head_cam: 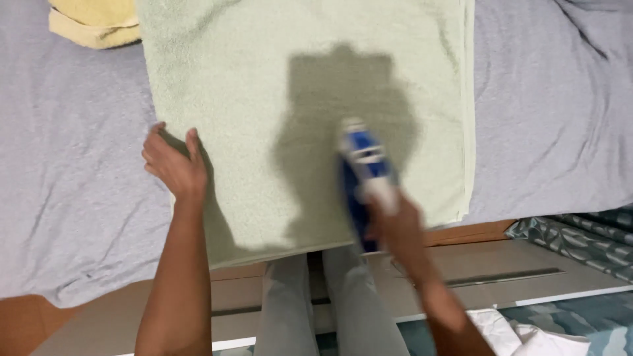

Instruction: The person irons a light green towel on a bed, smoothing and folding it before ironing again. They then pick up a yellow towel, unfold it, and begin ironing it as well.

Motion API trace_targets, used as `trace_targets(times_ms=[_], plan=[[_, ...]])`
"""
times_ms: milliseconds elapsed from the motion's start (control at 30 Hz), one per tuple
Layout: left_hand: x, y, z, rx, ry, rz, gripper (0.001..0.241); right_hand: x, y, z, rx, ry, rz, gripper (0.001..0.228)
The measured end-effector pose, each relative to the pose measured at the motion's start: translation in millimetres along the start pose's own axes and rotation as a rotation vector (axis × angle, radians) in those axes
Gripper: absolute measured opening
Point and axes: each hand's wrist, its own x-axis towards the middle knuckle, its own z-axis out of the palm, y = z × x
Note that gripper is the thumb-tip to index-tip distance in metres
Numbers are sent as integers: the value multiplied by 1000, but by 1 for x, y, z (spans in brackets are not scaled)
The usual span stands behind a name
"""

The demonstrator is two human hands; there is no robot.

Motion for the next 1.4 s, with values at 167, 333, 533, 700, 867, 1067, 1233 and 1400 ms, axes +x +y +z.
trace_targets(times_ms=[167, 333, 533, 700, 867, 1067, 1233, 1400], plan=[[37, 1, 14, -192, 89, -143, 52, 13, -51, 139, 4, -358, -75, 56], [48, -7, 19, -127, 58, -275, 31, 66, -32, 152, -288, -251, -406, 56], [55, -33, 43, -165, 155, -210, 27, 135, 32, 1, -460, -47, -548, 48], [59, -103, 87, -628, 244, -239, 27, 150, 32, -131, -53, 364, -94, 43], [35, 48, 36, 227, 426, -99, 47, 144, 11, -169, -21, 521, -58, 38], [-30, 181, 141, 191, -127, 234, 49, 122, -31, -98, -103, 284, -119, 37], [-57, 222, 177, 202, -214, 337, 69, 165, -58, -54, 2, 53, -160, 47], [-54, 215, 176, 239, -236, 358, 62, 216, -18, -113, -38, 335, -146, 50]])
